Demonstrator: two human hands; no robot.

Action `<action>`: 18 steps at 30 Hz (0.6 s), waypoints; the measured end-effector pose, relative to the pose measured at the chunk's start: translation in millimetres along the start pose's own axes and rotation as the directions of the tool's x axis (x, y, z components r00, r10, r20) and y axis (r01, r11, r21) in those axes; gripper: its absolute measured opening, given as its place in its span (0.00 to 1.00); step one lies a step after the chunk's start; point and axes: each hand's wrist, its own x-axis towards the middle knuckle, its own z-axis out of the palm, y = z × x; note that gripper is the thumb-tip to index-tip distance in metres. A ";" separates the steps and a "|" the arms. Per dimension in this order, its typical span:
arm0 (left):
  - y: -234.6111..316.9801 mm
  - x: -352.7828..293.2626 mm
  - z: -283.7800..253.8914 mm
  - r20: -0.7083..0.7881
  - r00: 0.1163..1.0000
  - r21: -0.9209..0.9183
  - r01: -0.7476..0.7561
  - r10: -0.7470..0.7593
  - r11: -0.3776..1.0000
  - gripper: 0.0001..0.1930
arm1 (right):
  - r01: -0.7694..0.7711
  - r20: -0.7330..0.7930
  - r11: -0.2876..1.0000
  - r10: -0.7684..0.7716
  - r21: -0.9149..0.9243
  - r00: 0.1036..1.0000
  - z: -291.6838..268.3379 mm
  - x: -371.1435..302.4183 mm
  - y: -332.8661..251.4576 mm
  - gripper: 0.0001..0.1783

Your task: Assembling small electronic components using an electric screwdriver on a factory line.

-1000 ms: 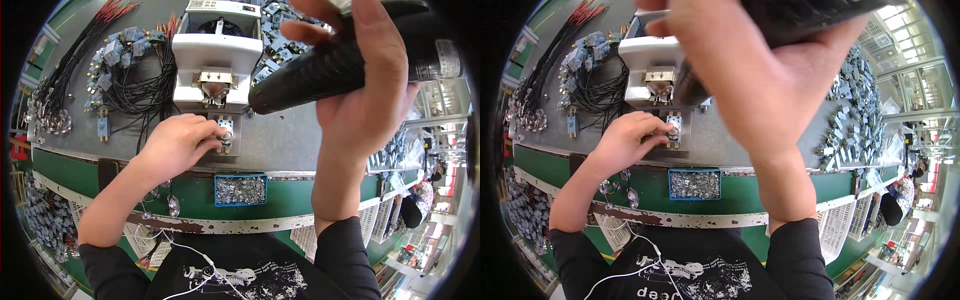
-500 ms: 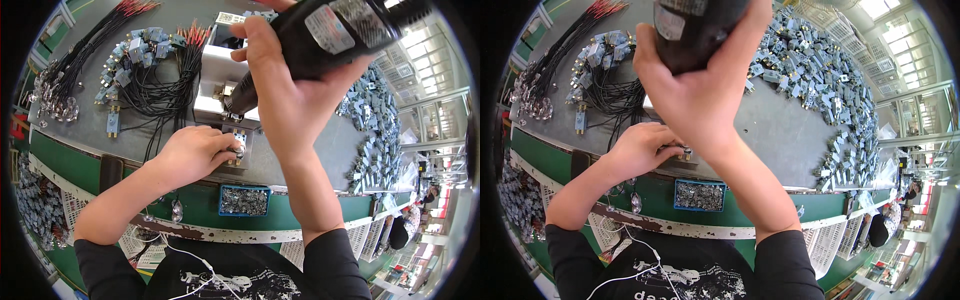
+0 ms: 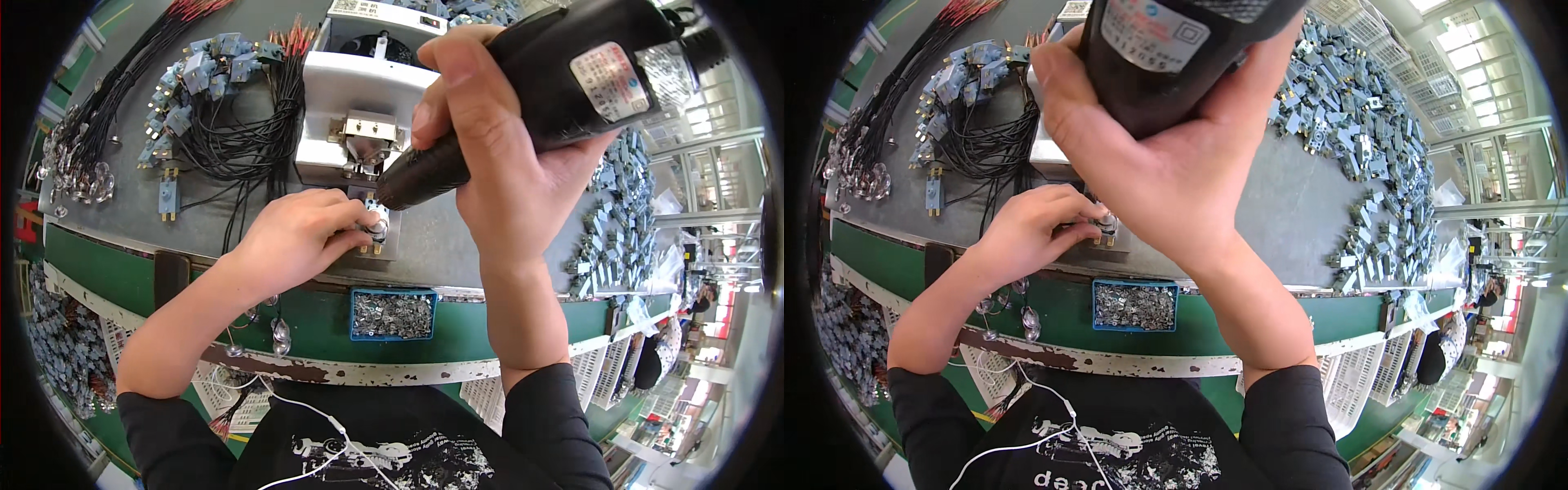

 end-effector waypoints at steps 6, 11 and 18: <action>0.9 0.8 -0.7 0.003 1.000 0.008 -0.011 0.011 1.000 0.11 | 0.039 -0.015 0.999 -0.039 -0.030 0.999 -2.0 -3.4 4.6 0.09; 3.0 0.4 -2.8 0.026 1.000 0.002 0.012 -0.013 1.000 0.10 | 0.031 -0.023 0.999 -0.031 0.008 0.999 -0.6 -4.1 7.6 0.09; 3.1 1.3 -3.4 0.019 1.000 0.022 0.002 -0.002 1.000 0.09 | 0.045 -0.102 0.995 -0.035 0.092 0.994 7.3 -4.8 24.5 0.14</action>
